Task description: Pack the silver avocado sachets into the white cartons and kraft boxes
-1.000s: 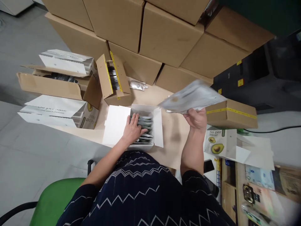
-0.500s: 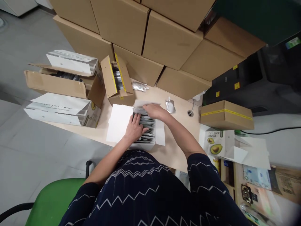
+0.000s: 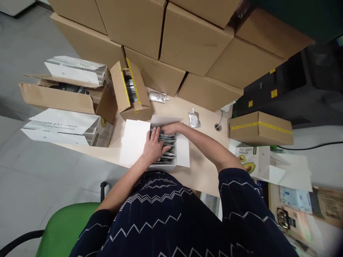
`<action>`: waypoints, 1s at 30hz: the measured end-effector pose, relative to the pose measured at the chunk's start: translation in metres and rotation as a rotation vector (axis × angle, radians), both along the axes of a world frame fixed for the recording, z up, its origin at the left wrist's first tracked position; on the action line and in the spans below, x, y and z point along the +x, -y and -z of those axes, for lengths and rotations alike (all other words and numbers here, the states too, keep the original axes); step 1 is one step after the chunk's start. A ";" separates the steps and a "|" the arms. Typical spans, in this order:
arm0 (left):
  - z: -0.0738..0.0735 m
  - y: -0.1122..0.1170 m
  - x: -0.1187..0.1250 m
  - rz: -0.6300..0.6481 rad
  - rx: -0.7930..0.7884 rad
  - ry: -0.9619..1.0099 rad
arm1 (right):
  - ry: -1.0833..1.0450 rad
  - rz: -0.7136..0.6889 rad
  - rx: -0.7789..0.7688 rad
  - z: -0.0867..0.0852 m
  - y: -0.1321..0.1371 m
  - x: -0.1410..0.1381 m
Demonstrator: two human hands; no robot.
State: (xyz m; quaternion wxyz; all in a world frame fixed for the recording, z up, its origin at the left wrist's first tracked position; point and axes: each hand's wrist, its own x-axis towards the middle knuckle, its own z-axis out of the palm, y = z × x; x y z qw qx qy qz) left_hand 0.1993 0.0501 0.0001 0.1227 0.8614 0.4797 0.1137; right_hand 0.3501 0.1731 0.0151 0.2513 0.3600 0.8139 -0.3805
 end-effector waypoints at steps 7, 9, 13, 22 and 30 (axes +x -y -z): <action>0.003 -0.002 0.001 0.013 0.029 -0.022 | -0.291 0.276 -0.048 -0.039 0.012 0.021; 0.003 -0.002 0.000 0.022 0.032 -0.023 | -0.556 0.486 -0.144 -0.052 0.015 0.051; 0.005 -0.001 -0.003 0.034 0.037 -0.009 | -0.920 1.135 -0.014 -0.031 -0.003 0.131; 0.006 0.000 -0.003 0.052 0.080 -0.038 | 0.185 1.446 0.420 0.105 -0.030 0.187; 0.007 0.000 -0.003 0.052 0.103 -0.057 | 0.220 1.089 0.578 0.135 0.015 0.129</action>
